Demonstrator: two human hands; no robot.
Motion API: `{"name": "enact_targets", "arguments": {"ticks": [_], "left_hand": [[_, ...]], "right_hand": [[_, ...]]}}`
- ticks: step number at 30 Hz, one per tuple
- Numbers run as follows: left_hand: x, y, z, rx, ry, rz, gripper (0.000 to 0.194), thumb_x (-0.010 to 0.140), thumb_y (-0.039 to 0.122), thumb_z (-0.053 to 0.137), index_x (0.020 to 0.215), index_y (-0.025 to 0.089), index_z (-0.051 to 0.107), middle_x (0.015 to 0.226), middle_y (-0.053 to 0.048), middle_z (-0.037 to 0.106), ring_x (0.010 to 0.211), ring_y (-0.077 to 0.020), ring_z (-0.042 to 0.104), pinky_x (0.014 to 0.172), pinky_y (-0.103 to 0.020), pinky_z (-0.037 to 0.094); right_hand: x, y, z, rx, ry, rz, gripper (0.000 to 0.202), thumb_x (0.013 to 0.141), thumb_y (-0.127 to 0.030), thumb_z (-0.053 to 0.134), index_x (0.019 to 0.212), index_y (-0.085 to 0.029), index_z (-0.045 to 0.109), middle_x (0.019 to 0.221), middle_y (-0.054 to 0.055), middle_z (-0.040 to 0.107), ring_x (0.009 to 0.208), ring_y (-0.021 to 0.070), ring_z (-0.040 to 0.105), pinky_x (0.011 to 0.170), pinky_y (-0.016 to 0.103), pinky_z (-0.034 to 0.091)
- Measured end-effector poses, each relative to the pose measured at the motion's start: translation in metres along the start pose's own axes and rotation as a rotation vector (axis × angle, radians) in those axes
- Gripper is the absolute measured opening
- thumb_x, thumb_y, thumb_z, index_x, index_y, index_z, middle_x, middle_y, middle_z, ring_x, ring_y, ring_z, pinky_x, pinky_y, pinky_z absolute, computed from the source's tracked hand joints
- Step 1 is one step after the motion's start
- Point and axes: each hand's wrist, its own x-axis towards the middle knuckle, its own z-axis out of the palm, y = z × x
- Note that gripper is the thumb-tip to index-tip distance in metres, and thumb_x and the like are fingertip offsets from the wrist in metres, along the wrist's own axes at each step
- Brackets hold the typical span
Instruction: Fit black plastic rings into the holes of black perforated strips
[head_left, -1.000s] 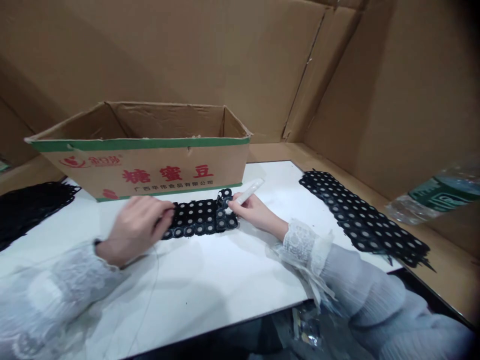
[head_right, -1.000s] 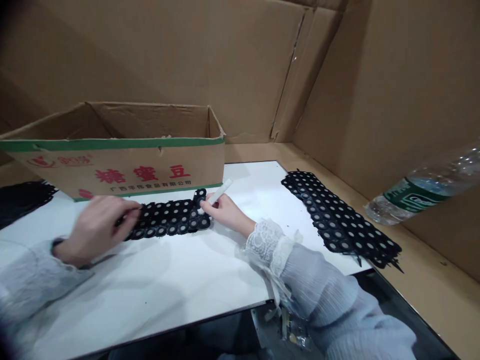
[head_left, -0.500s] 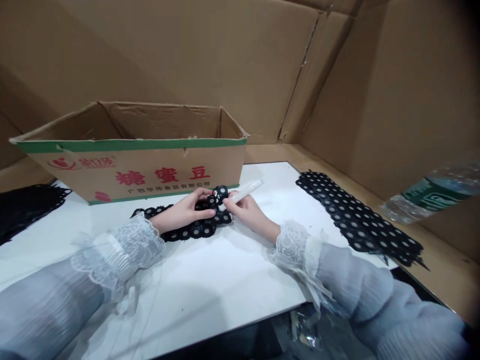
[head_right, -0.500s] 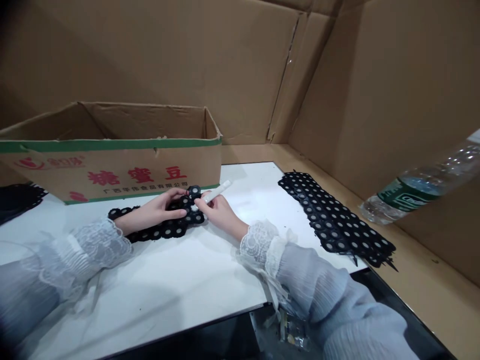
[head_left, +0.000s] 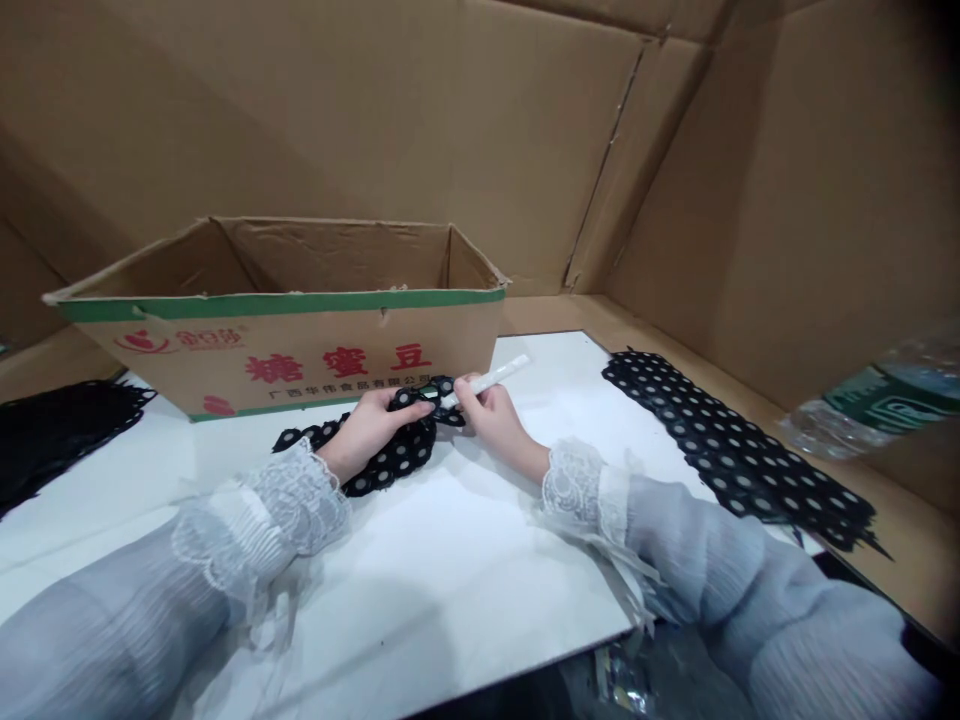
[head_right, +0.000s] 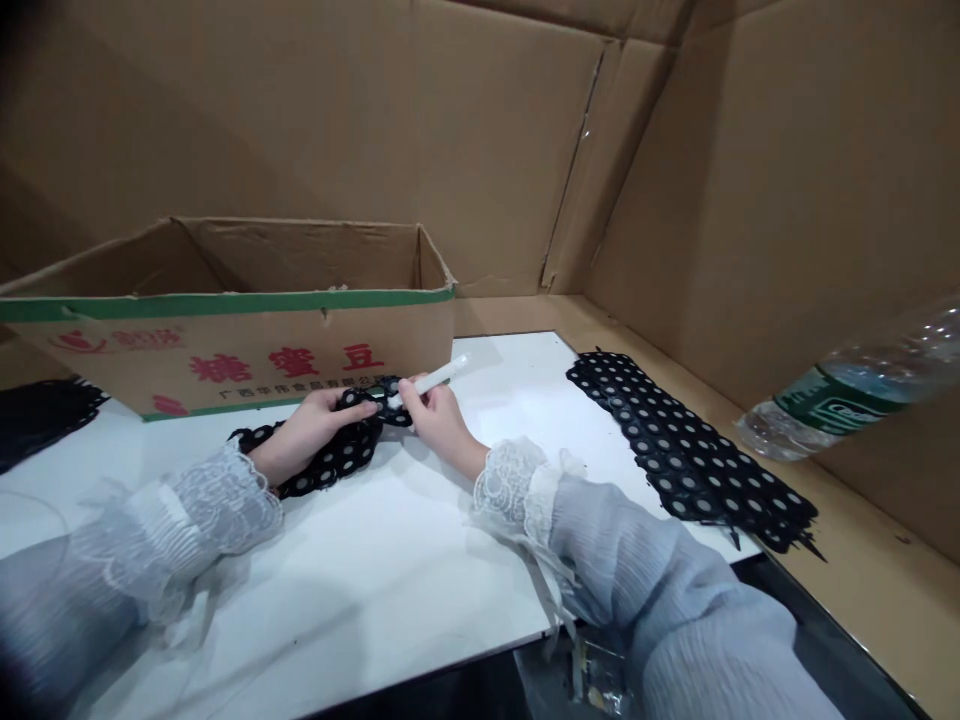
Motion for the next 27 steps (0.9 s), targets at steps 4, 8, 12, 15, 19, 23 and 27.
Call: {"name": "enact_targets", "arguments": {"ticks": [4,8,12,15,19,23,27], "left_hand": [[-0.001,0.001,0.002,-0.028,0.024,-0.027,0.040,0.068,0.049,0.066,0.084,0.012,0.064,0.087,-0.007,0.070,0.078,-0.0219,0.062,0.071,-0.031,0.045],[-0.003,0.003,0.001,-0.062,-0.011,-0.044,0.039,0.068,0.048,0.067,0.086,0.013,0.064,0.090,-0.008,0.069,0.081,-0.0220,0.062,0.073,-0.031,0.045],[-0.003,0.004,0.001,-0.124,-0.048,-0.048,0.037,0.069,0.045,0.067,0.086,0.013,0.063,0.089,-0.007,0.068,0.079,-0.0202,0.061,0.071,-0.030,0.045],[-0.003,0.004,0.001,-0.108,-0.033,-0.021,0.035,0.068,0.045,0.067,0.082,0.013,0.062,0.083,-0.005,0.067,0.074,-0.0184,0.058,0.068,-0.028,0.043],[-0.005,0.003,0.004,-0.030,0.001,0.078,0.033,0.070,0.045,0.065,0.079,0.013,0.062,0.077,-0.002,0.065,0.072,-0.0172,0.056,0.067,-0.026,0.042],[-0.005,0.001,0.004,0.035,0.050,0.125,0.033,0.072,0.045,0.062,0.079,0.013,0.060,0.076,-0.002,0.063,0.071,-0.0171,0.055,0.066,-0.026,0.042],[-0.004,0.000,0.003,0.077,0.069,0.135,0.034,0.075,0.047,0.059,0.083,0.014,0.059,0.079,-0.003,0.065,0.074,-0.0188,0.056,0.068,-0.027,0.043]], "right_hand": [[0.001,0.000,0.003,0.079,0.035,0.070,0.037,0.082,-0.051,0.046,0.066,-0.017,0.048,0.059,-0.001,0.047,0.055,0.0103,0.044,0.051,0.023,0.035],[0.002,0.001,0.005,0.142,0.055,0.213,0.043,0.079,-0.056,0.047,0.059,-0.017,0.046,0.048,-0.004,0.041,0.043,0.0082,0.038,0.042,0.022,0.029],[0.001,0.001,0.006,0.102,0.077,0.214,0.044,0.080,-0.054,0.046,0.056,-0.017,0.046,0.047,-0.003,0.042,0.044,0.0084,0.038,0.043,0.023,0.030],[-0.002,-0.002,0.006,0.009,0.082,0.069,0.038,0.085,-0.048,0.042,0.063,-0.018,0.046,0.057,-0.001,0.047,0.055,0.0110,0.045,0.053,0.025,0.038],[-0.001,-0.003,0.008,-0.253,-0.018,-0.247,0.026,0.089,-0.037,0.038,0.070,-0.020,0.042,0.083,0.005,0.050,0.079,0.0151,0.050,0.075,0.030,0.043],[0.009,0.000,0.012,-0.429,-0.125,-0.357,0.021,0.091,-0.033,0.034,0.074,-0.021,0.039,0.093,0.008,0.048,0.081,0.0159,0.049,0.080,0.033,0.043],[0.018,-0.001,0.010,-0.443,-0.103,-0.354,0.021,0.090,-0.031,0.035,0.073,-0.021,0.039,0.088,0.008,0.049,0.081,0.0171,0.049,0.082,0.035,0.043]]}}
